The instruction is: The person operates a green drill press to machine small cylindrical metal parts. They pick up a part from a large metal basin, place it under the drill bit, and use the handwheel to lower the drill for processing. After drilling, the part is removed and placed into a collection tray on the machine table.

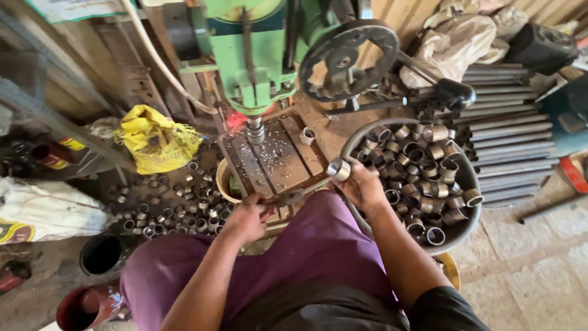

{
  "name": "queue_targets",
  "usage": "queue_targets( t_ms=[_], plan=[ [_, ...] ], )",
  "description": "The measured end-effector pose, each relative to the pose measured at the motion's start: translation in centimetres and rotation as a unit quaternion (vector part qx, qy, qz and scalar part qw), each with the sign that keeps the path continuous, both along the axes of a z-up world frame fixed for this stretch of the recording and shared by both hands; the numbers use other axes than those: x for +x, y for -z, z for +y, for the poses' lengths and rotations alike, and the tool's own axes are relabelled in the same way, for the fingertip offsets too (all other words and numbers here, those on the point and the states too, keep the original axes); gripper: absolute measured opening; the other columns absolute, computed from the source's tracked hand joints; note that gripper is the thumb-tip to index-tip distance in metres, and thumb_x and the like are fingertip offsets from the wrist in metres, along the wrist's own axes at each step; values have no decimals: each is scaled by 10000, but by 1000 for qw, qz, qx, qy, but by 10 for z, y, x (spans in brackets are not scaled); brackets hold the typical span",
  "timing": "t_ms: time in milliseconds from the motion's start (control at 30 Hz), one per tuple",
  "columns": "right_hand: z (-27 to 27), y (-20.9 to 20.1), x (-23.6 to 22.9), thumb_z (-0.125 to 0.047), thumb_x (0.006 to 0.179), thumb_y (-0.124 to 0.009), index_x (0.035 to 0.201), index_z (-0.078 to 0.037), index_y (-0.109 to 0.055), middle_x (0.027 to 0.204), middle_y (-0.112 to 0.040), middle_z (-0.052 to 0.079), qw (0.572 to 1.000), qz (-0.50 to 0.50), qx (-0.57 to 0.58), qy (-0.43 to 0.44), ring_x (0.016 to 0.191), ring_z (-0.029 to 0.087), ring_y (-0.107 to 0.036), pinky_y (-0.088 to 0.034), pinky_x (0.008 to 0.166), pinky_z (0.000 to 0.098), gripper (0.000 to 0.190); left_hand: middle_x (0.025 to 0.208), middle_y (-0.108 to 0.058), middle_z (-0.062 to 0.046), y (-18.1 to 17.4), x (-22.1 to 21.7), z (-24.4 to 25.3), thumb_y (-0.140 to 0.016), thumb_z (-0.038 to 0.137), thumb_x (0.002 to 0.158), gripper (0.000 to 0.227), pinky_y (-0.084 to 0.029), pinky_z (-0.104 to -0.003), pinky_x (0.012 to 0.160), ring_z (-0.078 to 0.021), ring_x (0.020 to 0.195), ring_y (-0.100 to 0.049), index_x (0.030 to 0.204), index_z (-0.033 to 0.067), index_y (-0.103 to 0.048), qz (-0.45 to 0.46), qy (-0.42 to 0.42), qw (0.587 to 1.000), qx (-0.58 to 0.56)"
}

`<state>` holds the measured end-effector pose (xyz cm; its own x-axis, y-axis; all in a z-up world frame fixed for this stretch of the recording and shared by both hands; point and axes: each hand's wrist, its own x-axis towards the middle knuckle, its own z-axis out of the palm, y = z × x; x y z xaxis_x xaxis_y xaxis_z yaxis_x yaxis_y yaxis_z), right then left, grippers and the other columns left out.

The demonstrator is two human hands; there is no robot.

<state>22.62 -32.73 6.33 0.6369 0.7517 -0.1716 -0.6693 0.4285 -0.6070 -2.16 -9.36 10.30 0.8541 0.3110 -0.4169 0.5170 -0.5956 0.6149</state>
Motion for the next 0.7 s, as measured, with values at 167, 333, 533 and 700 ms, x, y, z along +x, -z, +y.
queue_targets(
  t_ms=[167, 333, 533, 700],
  plan=[
    [15, -20, -22, 93, 815, -742, 1453, -3, -551, 1284, -678, 124, 945, -276, -151, -91, 1115, 202, -634, -519, 963, 367, 673, 1146, -706, -126, -1, -1, 7, -663, 47, 849, 479, -572, -391, 906, -268, 1035, -693, 1310, 136, -571, 38, -14, 999, -32],
    [23, -50, -40, 119, 707, -856, 1319, 6, -658, 1343, -637, 136, 837, -516, -156, -97, 1212, 183, -606, -472, 1048, 320, 653, 1147, -720, -125, 12, -5, 10, -609, 4, 812, 543, -553, -424, 922, -286, 1075, -694, 1310, 220, -623, 28, 51, 996, -67],
    [26, -76, -50, 49, 696, -829, 1295, -86, -697, 1318, -732, 103, 780, -532, -289, -158, 1138, 210, -722, -571, 1038, 334, 628, 1206, -716, -104, 12, -4, 9, -627, 28, 835, 443, -537, -421, 947, -278, 1131, -676, 1242, 196, -673, 16, 73, 995, -69],
    [27, -75, -55, 104, 710, -792, 1276, -64, -701, 1401, -663, 125, 757, -591, -237, -147, 1327, 227, -611, -465, 1137, 348, 597, 1229, -699, -93, -7, -4, 5, -616, 21, 849, 454, -542, -419, 941, -261, 1131, -671, 1250, 226, -676, 36, 53, 996, -68]
  ],
)
